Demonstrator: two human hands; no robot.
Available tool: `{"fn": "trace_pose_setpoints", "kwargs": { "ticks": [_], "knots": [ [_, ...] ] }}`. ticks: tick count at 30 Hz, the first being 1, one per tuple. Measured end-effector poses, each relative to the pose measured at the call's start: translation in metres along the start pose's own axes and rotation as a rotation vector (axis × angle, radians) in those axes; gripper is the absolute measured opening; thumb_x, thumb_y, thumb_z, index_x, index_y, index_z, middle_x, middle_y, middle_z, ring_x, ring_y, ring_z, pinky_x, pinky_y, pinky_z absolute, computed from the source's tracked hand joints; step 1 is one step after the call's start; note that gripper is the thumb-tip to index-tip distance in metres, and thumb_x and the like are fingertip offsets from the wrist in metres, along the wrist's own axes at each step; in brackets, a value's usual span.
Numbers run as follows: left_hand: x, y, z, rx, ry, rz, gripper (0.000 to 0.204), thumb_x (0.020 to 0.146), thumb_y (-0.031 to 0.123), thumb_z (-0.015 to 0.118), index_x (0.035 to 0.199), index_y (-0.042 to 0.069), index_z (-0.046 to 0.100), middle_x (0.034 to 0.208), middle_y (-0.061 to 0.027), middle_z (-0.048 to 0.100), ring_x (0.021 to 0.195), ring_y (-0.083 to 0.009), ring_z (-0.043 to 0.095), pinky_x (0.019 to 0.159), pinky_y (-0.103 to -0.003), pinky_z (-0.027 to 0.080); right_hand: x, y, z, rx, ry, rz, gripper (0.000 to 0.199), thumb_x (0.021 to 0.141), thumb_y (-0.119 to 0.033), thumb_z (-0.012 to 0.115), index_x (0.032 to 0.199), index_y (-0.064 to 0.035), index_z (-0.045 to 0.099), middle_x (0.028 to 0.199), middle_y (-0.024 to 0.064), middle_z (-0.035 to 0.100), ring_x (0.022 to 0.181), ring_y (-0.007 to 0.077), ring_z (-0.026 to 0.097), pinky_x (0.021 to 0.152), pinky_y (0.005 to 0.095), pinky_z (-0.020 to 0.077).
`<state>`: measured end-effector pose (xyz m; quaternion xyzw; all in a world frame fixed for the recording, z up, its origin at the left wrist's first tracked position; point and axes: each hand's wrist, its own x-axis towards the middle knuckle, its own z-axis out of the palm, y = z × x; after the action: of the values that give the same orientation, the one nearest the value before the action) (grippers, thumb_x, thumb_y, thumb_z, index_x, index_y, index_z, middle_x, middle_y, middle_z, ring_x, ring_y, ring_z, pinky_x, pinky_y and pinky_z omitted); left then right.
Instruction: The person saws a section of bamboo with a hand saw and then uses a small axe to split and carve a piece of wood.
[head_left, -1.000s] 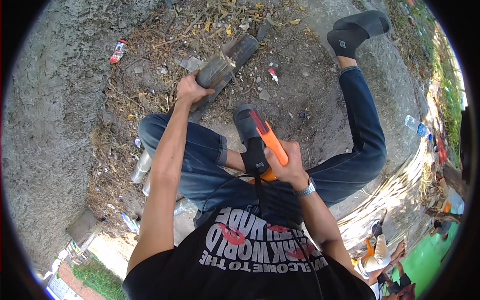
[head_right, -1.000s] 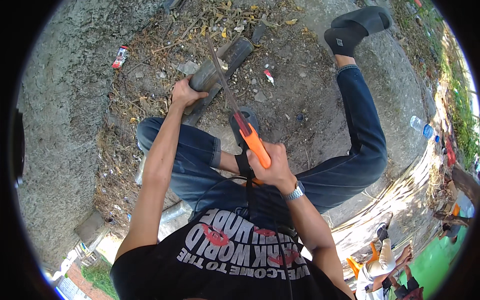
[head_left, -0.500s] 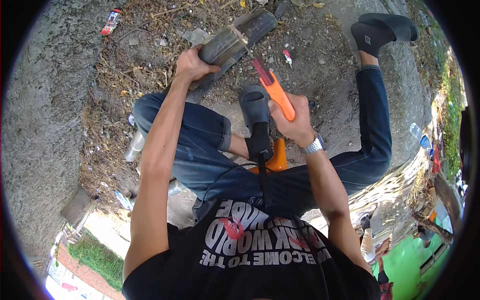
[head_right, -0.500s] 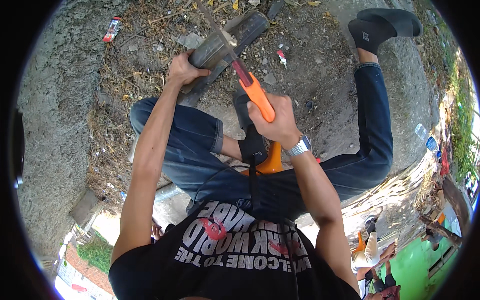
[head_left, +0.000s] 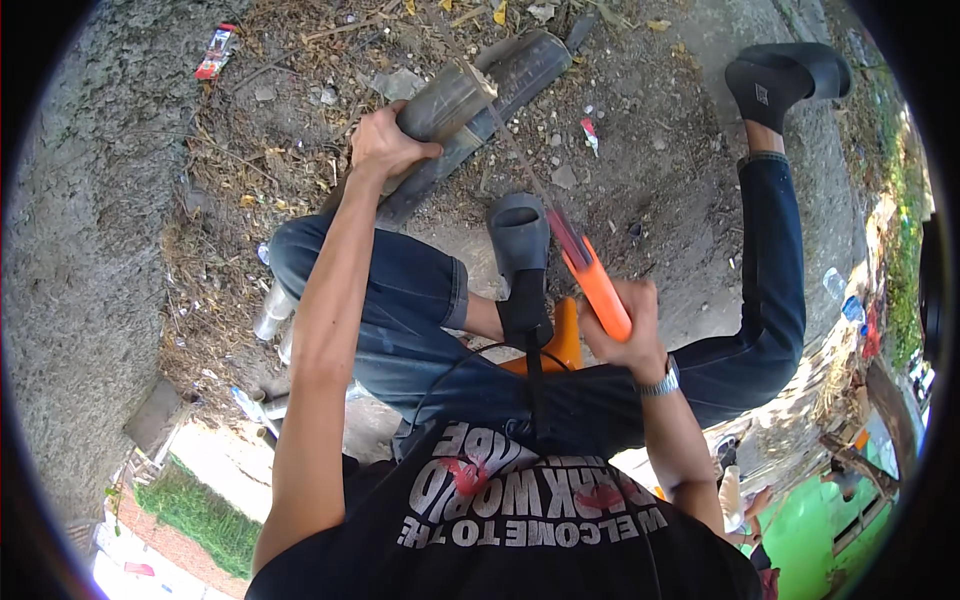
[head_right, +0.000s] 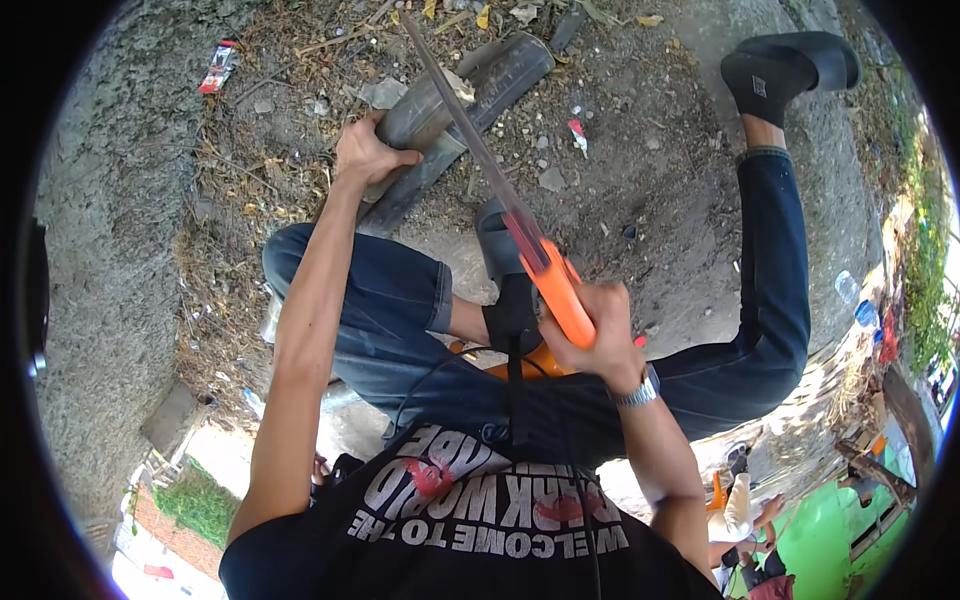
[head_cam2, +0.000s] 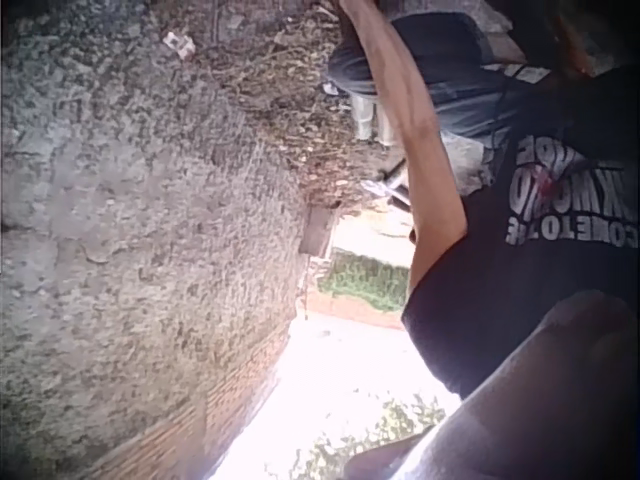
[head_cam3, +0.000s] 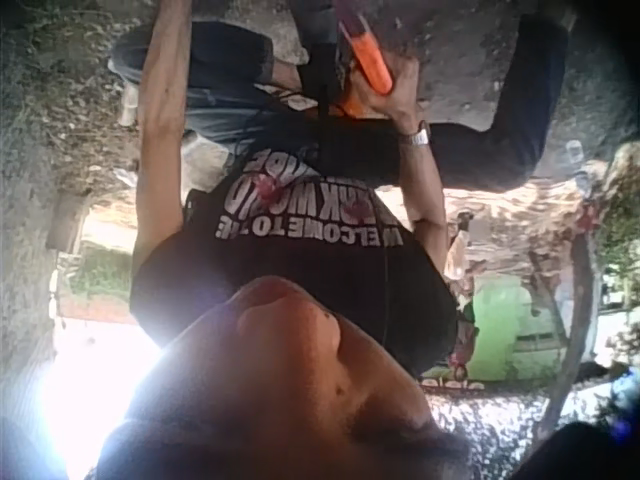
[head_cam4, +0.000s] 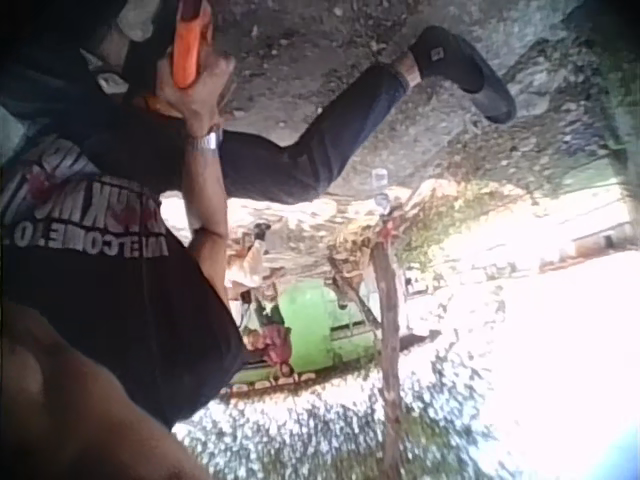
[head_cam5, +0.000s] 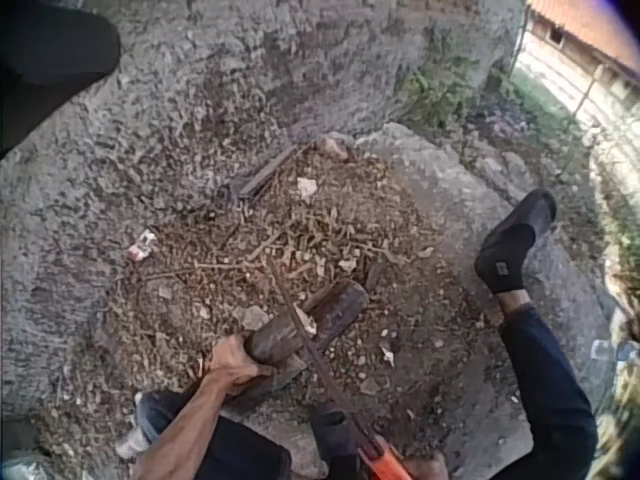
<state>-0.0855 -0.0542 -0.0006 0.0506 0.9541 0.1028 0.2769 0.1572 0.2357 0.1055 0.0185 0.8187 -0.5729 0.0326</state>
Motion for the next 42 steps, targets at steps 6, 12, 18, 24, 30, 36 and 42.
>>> {"fn": "trace_pose_setpoints", "kwargs": {
  "ticks": [6,12,18,24,30,36,42],
  "knots": [
    [0.002,-0.008,0.001,-0.058,0.003,0.013,0.098,0.054,0.049,0.095,0.137,0.003,0.069,0.119,-0.0217,0.077,0.110,-0.0345,0.075,0.101,-0.040,0.058,0.017,0.002,0.013,-0.059,-0.013,0.036,0.012,0.075,-0.009,0.071,0.085,-0.0017,0.074,0.061,0.0132,0.062,0.053,0.0272,0.065,0.056,0.0345,0.0525],
    [0.008,0.005,0.011,-0.023,0.050,0.060,0.102,0.052,0.051,0.096,0.137,0.001,0.068,0.121,-0.0223,0.076,0.109,-0.0339,0.075,0.101,-0.040,0.058,0.059,0.017,0.045,-0.031,0.107,-0.092,0.020,0.078,-0.013,0.074,0.069,-0.0040,0.059,0.056,0.0117,0.055,0.043,0.0303,0.054,0.049,0.0373,0.0456],
    [-0.006,0.001,0.004,0.005,0.002,0.000,0.104,0.053,0.051,0.094,0.139,0.000,0.067,0.124,-0.0222,0.075,0.113,-0.0322,0.075,0.104,-0.041,0.057,-0.016,-0.017,-0.001,-0.002,0.063,0.065,0.017,0.076,-0.013,0.074,0.072,-0.0026,0.062,0.057,0.0140,0.054,0.047,0.0334,0.059,0.051,0.0388,0.0477],
    [-0.002,-0.017,0.013,-0.126,-0.015,-0.041,0.107,0.049,0.053,0.097,0.135,-0.005,0.068,0.122,-0.0221,0.076,0.111,-0.0322,0.075,0.100,-0.041,0.058,0.043,0.016,0.030,-0.027,0.102,-0.056,0.020,0.075,-0.014,0.074,0.070,-0.0021,0.060,0.060,0.0195,0.055,0.051,0.0384,0.059,0.052,0.0412,0.0490],
    [-0.008,-0.001,0.010,0.001,0.176,-0.051,0.096,0.050,0.049,0.097,0.127,-0.002,0.074,0.113,-0.0206,0.079,0.102,-0.0319,0.077,0.096,-0.041,0.060,-0.005,0.011,0.013,-0.050,-0.023,0.036,0.014,0.073,-0.016,0.073,0.078,-0.0044,0.065,0.068,0.0182,0.064,0.065,0.0404,0.067,0.062,0.0436,0.0558],
    [-0.028,0.024,0.018,-0.108,0.038,0.129,0.098,0.047,0.050,0.096,0.126,-0.003,0.073,0.111,-0.0212,0.079,0.101,-0.0311,0.077,0.095,-0.040,0.060,-0.008,0.013,0.000,-0.112,0.126,-0.081,0.017,0.075,-0.017,0.075,0.074,-0.0046,0.064,0.063,0.0165,0.062,0.058,0.0407,0.063,0.058,0.0442,0.0534],
    [-0.042,-0.001,0.019,-0.135,0.006,0.158,0.100,0.053,0.044,0.094,0.136,-0.004,0.067,0.121,-0.0236,0.076,0.111,-0.0350,0.074,0.101,-0.040,0.056,-0.070,-0.014,-0.072,-0.016,0.208,0.059,0.008,0.076,-0.007,0.073,0.079,-0.0021,0.068,0.060,0.0102,0.062,0.047,0.0266,0.060,0.052,0.0362,0.0479]
  ]
}}
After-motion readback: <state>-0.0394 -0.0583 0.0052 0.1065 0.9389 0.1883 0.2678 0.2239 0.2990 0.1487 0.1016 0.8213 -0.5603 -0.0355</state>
